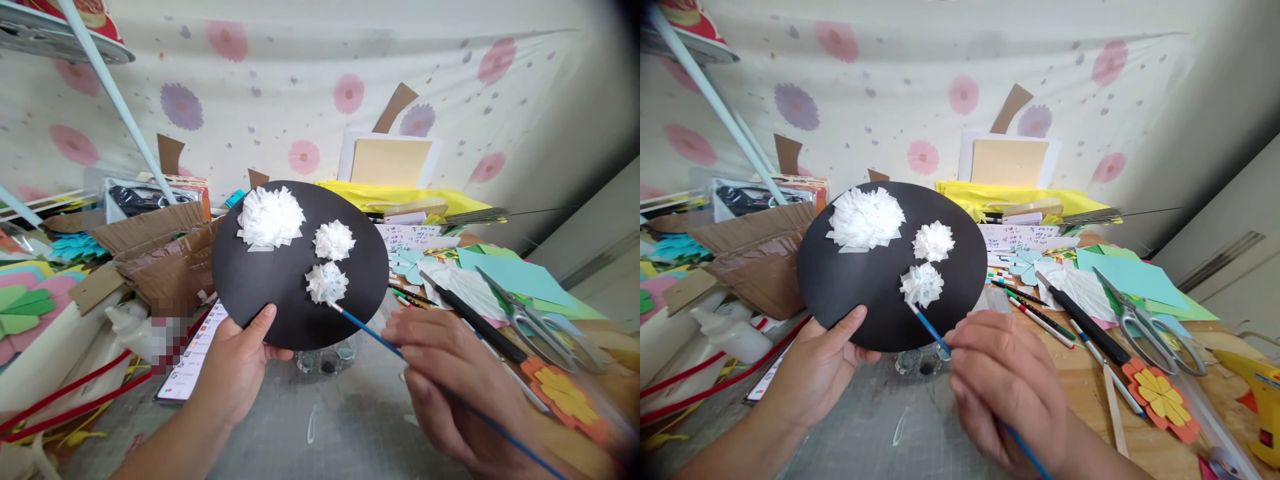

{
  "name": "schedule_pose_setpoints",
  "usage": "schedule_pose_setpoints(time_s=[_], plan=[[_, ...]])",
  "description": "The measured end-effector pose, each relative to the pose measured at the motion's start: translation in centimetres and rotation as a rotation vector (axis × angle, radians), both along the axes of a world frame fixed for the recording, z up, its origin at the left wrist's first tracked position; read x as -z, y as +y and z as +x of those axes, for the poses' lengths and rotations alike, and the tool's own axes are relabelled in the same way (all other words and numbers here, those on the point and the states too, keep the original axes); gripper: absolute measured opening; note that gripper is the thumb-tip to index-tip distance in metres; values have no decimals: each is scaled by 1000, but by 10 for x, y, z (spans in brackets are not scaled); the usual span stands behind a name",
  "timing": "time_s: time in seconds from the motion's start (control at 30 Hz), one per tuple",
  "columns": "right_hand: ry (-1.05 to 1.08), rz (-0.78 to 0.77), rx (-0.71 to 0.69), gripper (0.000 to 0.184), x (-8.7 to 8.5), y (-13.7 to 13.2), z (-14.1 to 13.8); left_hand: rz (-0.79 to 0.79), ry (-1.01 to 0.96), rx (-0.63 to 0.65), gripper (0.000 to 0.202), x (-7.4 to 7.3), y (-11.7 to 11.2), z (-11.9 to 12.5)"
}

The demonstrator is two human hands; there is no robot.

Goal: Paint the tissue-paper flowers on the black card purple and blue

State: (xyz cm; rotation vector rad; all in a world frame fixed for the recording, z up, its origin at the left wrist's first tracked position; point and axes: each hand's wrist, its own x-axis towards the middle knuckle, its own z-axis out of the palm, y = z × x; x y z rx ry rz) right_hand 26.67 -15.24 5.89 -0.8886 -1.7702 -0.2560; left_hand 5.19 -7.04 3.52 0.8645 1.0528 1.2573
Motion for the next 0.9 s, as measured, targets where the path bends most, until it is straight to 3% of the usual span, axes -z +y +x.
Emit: schedule_pose_setpoints(time_s=[0.13, 0.37, 0.47, 0.57, 0.7, 0.8, 0.9], plan=[[-43, 72, -34, 32, -1, 17, 0, 64, 123, 24, 35, 6, -2, -3], [458, 37, 34, 20, 22, 30, 1, 110, 163, 17, 35, 11, -4, -5], [660, -16, 27, 10, 23, 32, 1, 110, 161, 12, 32, 10, -5, -5], [734, -106, -6, 2, 24, 36, 1, 100, 176, 4, 32, 11, -4, -6], [893, -165, 46, 11, 22, 39, 3, 105, 183, 14, 34, 13, -3, -7], [937, -156, -31, 12, 20, 40, 3, 113, 179, 22, 34, 13, -3, -7], [843, -176, -111, 6, 20, 40, 3, 112, 175, 16, 34, 12, -3, -6]])
